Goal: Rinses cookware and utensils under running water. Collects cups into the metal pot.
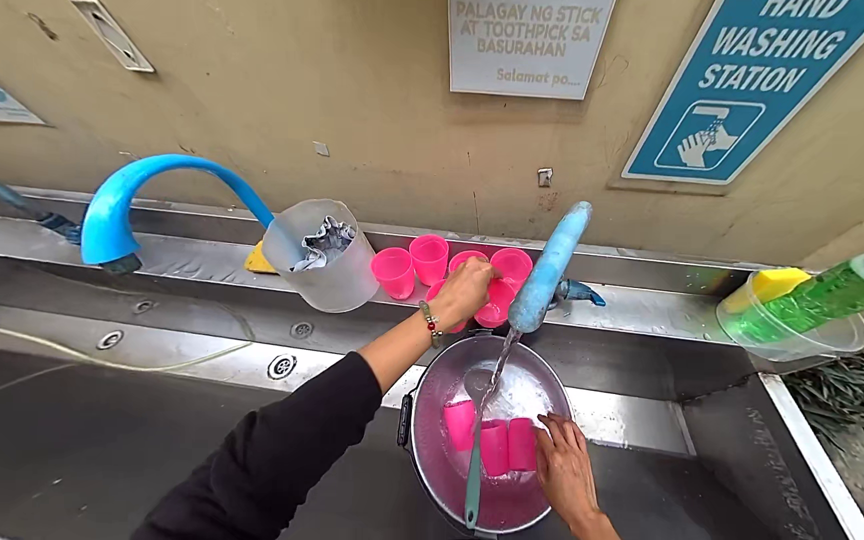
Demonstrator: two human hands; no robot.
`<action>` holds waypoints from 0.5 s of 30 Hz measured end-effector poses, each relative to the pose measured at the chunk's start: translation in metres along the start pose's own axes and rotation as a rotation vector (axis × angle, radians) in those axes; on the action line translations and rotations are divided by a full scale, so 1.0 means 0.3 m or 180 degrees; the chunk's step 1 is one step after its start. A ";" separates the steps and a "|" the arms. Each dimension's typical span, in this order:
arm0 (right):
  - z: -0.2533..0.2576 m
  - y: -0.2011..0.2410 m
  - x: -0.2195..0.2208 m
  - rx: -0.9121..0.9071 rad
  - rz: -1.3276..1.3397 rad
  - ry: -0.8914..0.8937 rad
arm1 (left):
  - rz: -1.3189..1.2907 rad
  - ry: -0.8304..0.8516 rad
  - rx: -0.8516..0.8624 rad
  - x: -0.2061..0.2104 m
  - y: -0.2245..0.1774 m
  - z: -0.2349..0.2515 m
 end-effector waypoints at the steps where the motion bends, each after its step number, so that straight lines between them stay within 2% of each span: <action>1: 0.001 -0.006 0.003 0.0083 0.0089 -0.0060 | -0.0041 -0.0124 0.0049 0.003 -0.018 -0.044; 4: -0.015 -0.025 0.009 0.0388 0.0295 -0.0483 | -0.0191 -0.0106 -0.0084 0.088 -0.085 -0.197; 6: -0.026 -0.042 0.020 0.0671 0.0332 -0.0732 | -0.0346 0.0556 -0.0515 0.236 -0.092 -0.259; 8: -0.036 -0.057 0.024 0.0828 0.0428 -0.0746 | -0.0732 0.1261 -0.0873 0.400 -0.097 -0.294; 10: -0.040 -0.059 0.021 0.0890 0.0634 -0.0539 | -0.1139 0.1364 -0.0859 0.533 -0.086 -0.317; 12: -0.038 -0.064 0.008 0.0925 0.0810 -0.0297 | -0.1459 0.1421 -0.0826 0.562 -0.053 -0.321; 15: -0.043 -0.089 0.008 0.0932 0.0845 -0.0157 | -0.1381 0.0933 -0.1068 0.433 0.013 -0.321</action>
Point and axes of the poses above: each hand's wrist, its own z-axis towards the middle knuckle, its own x-axis out of the palm, y = z × x, the point moved 1 cm from there along z, towards the middle knuckle, and after that the axes turned 11 degrees about y, right-handed, at the moved point
